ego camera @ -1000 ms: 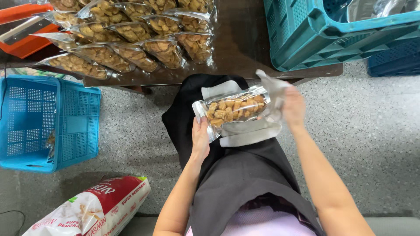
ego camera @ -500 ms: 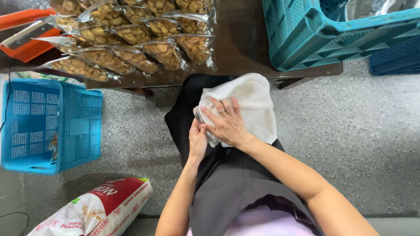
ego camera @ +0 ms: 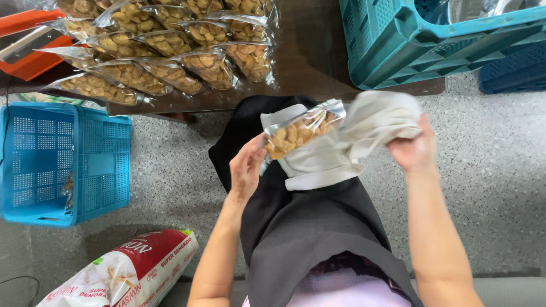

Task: The person sits on the floor and wipes the exterior of sealed snack packages with a white cloth. They handle each package individually, wiping all sides before placing it into a blue crate. The process is repeated for multiple packages.

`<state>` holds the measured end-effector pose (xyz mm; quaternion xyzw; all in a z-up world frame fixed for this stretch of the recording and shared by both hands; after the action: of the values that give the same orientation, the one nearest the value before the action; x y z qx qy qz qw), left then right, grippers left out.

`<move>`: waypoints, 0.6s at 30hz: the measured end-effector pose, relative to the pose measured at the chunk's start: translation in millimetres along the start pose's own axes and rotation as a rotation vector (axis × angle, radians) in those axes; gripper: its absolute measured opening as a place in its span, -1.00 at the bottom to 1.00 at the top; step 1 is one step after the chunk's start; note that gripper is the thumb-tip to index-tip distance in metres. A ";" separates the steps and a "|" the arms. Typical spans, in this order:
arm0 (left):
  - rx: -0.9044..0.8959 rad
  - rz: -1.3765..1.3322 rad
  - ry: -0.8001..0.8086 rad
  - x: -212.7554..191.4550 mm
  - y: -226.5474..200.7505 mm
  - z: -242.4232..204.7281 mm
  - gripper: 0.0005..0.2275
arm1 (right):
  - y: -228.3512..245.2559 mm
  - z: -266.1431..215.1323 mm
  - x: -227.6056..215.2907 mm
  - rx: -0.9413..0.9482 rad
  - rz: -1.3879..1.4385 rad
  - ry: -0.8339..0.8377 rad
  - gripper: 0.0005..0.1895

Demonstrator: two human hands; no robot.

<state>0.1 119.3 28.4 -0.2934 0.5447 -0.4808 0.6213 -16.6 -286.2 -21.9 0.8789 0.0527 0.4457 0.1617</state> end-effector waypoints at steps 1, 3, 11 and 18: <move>0.232 0.105 0.030 -7.9 -20.8 7.4 -0.97 | 15.6 -11.4 -0.6 0.015 0.212 -0.009 -0.46; 0.563 0.272 0.079 -14.9 -50.9 20.6 -0.83 | 33.5 -37.2 5.0 -0.053 -0.072 0.073 -0.45; 0.814 0.680 0.071 -18.3 -63.3 -18.2 -0.58 | -81.4 -100.2 95.0 -0.241 -1.715 0.835 -0.62; 0.687 0.631 -0.008 -20.7 -33.2 -46.0 -0.63 | -181.1 -37.0 122.8 -0.903 -1.760 1.221 -0.71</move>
<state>-52.1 133.5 55.2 0.1075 0.4140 -0.4198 0.8005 36.5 -77.7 32.5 0.0401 0.5506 0.5070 0.6620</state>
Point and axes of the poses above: each hand's wrist, its own z-axis towards the middle knuckle, its own x-axis out of the palm, y = z × x, the point moved 5 cm from there along z, towards the middle knuckle, and after that the axes turned 7 degrees about z, right-handed, at the moved point
